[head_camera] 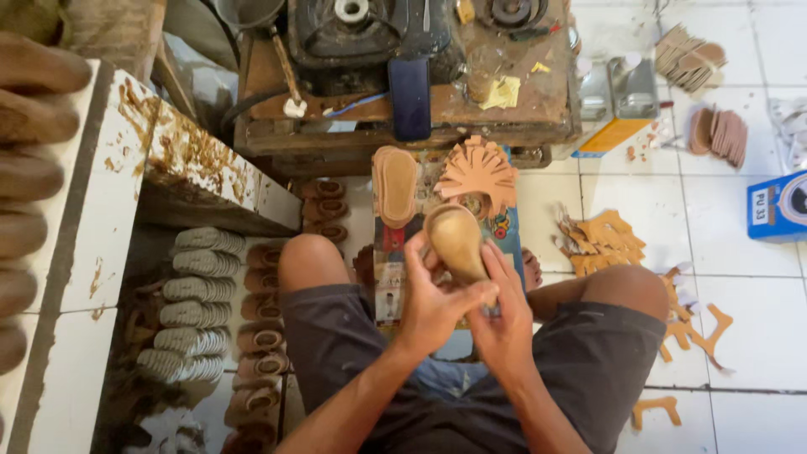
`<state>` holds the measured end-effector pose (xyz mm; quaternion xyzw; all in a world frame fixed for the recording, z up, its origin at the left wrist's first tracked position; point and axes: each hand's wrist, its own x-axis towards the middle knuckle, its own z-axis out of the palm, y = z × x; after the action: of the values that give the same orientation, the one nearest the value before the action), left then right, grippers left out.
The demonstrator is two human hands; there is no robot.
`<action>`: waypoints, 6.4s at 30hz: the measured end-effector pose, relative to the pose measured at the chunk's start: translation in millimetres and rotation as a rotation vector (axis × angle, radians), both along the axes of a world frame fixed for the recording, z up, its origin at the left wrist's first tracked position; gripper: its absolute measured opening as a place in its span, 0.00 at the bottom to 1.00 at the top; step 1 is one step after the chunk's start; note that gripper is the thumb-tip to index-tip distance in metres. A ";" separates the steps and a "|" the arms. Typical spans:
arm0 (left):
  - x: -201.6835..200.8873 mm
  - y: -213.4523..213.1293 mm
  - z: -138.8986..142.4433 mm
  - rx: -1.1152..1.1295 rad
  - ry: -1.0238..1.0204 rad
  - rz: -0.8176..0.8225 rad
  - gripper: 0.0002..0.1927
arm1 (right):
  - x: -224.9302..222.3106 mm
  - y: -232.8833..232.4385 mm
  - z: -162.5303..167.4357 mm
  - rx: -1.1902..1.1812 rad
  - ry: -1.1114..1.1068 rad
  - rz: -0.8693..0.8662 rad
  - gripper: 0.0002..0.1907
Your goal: The person is assembling shoes by hand. They wrap a pre-cut piece of material around a shoe last, securing it in place. The person repeats this process with multiple shoe lasts.
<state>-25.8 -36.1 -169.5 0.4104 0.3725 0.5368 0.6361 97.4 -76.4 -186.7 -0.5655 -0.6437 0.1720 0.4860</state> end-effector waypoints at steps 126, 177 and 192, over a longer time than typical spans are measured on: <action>35.3 83.9 5.6 -0.169 -0.178 -0.191 0.63 | 92.0 41.1 -6.8 -0.068 -0.192 -0.045 0.29; -60.9 -126.9 49.6 -0.114 0.137 -0.547 0.56 | 25.9 -115.1 45.6 -0.894 0.976 0.096 0.20; -89.6 -177.6 83.2 -0.655 0.022 -0.538 0.52 | -3.7 -172.4 55.3 -1.081 0.879 0.185 0.19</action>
<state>-115.4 -213.6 -86.3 0.2750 0.4100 0.2007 0.8462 93.7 -248.8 -131.4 -0.5488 -0.2572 0.7212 0.3354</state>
